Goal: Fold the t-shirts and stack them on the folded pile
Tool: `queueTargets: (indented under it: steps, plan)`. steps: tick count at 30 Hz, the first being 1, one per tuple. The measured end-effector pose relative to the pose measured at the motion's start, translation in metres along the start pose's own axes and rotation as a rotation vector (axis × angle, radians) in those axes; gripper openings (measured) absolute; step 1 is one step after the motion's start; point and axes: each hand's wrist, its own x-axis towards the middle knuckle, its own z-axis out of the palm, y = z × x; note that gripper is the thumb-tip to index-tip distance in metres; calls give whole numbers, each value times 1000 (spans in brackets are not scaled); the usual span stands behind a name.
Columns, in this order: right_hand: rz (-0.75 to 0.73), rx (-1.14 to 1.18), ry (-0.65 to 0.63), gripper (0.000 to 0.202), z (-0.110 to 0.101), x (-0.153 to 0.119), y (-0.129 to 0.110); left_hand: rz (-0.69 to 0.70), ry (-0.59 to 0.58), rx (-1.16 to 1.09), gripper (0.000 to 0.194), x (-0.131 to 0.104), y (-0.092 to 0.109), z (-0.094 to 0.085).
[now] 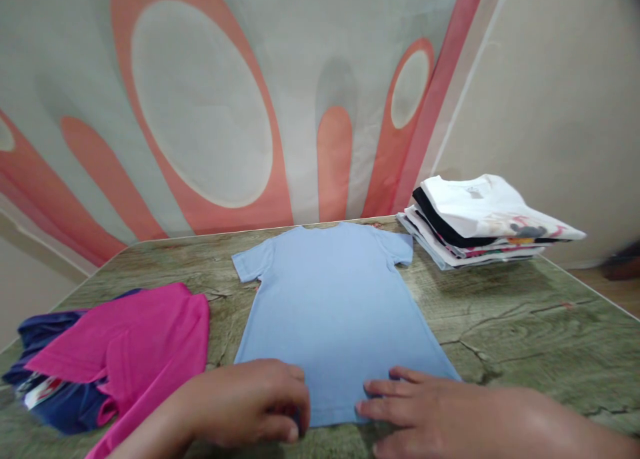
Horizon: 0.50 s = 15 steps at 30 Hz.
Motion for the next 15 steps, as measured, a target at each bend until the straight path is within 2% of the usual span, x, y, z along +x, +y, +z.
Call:
queueTargets:
  steps: [2,7,12,13,15]
  plan:
    - [-45,66,-18,51,1,0,-1,17,-79,-34,19,-4,-3,-3]
    - [67,11,14,52,-1,-1,-1,-54,25,-57,22,-11,-15,-9]
    - [27,86,-49,42,-1,-6,4,-177,-189,-177,24,-19,-27,-12]
    - [54,93,-20,40,0,-6,9,-177,-163,-189,25,-19,-28,-14]
    - [155,22,91,42,3,-2,25,-145,15,-154,27,-16,-31,-18]
